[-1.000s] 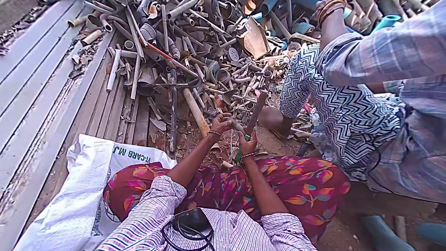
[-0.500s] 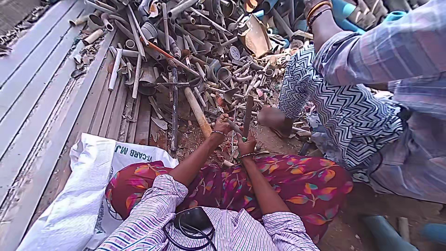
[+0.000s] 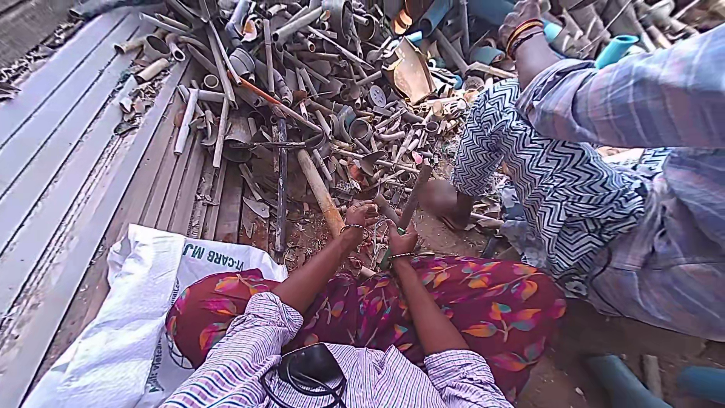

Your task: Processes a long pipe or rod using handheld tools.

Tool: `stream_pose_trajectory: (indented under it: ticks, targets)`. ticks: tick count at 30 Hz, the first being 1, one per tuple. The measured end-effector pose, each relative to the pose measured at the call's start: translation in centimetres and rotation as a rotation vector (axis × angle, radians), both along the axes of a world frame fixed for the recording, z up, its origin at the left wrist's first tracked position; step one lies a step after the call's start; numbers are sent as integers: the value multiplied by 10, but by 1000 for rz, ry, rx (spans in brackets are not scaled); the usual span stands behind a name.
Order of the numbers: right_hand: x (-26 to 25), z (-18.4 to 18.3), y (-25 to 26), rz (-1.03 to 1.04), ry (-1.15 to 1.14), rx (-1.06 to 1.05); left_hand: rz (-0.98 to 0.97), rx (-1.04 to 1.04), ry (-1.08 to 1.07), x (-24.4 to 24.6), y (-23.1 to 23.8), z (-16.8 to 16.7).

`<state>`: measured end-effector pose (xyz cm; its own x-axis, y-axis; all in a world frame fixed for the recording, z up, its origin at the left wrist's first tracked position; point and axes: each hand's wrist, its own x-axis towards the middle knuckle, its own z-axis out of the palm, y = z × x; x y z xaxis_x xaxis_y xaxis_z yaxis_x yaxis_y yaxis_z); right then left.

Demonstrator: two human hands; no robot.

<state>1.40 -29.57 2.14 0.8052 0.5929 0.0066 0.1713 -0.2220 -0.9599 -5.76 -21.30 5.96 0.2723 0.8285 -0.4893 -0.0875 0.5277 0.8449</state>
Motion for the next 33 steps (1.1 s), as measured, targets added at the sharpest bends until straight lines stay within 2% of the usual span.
stream_pose_trajectory:
  ticks: [6,11,17,20,22,26,33]
  targets:
    - [-3,-5,-1,-23,-174,74,-54,-13,95,0,-9,5]
    - [-7,-4,-3,7,-396,179,-61,-122,93,-6,2,16]
    - [-8,1,-6,74,-326,141,-98,-183,75,-10,7,20]
    - [-7,-3,-3,76,-182,149,-121,-153,81,-10,6,20]
    - [-4,-3,-1,93,44,137,-128,-140,80,-10,5,22]
    - [-2,3,2,105,508,280,-170,-120,41,-11,5,20]
    - [-1,13,1,109,763,306,-167,-92,-48,-14,7,15]
